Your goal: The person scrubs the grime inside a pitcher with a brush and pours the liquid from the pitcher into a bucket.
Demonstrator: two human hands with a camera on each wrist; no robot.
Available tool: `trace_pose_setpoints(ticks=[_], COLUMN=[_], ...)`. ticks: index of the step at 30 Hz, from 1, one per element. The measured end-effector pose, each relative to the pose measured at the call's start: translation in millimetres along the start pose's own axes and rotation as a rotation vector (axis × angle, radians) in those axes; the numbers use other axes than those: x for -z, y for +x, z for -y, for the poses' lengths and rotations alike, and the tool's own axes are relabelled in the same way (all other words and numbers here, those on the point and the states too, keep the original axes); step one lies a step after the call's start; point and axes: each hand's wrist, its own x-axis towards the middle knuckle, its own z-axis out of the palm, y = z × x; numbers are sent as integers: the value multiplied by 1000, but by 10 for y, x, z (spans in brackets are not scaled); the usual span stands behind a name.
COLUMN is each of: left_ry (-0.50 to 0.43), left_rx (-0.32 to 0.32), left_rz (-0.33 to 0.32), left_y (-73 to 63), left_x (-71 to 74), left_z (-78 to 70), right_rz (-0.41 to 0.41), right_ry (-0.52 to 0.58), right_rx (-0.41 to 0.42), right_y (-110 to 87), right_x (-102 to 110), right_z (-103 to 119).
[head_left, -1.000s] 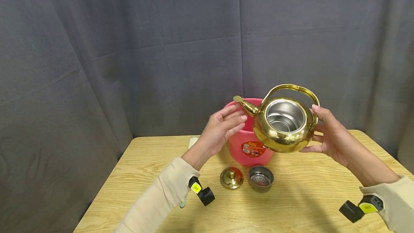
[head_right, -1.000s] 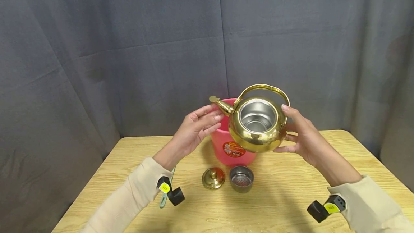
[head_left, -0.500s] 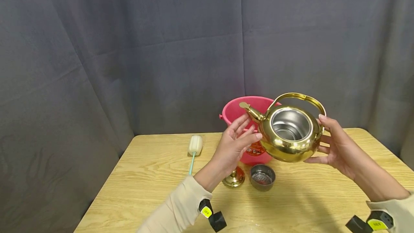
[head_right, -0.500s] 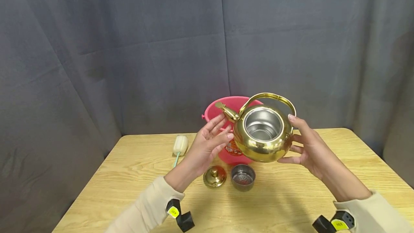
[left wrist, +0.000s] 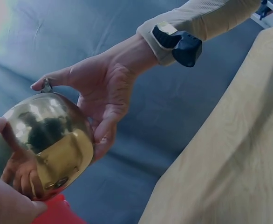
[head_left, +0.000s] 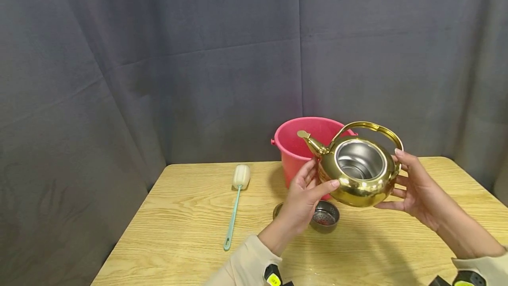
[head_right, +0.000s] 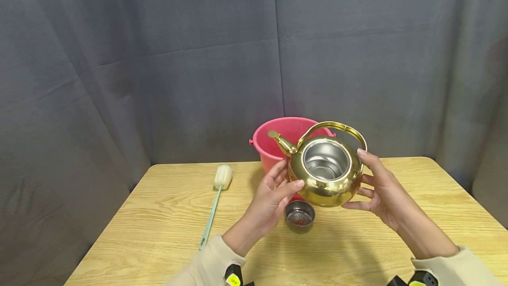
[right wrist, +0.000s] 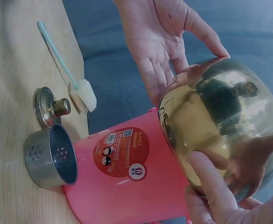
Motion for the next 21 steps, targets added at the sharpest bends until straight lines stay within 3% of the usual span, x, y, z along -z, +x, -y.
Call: trace_pose_setpoints(ticks=[21], left_ry=[-182], left_rx=[20], left_rz=[-116], left_y=[-156], left_x=[-170], left_z=[367], right_rz=[-27], right_ry=[27], right_rx=[-53], right_y=[-202], right_x=[176], right_z=[-119])
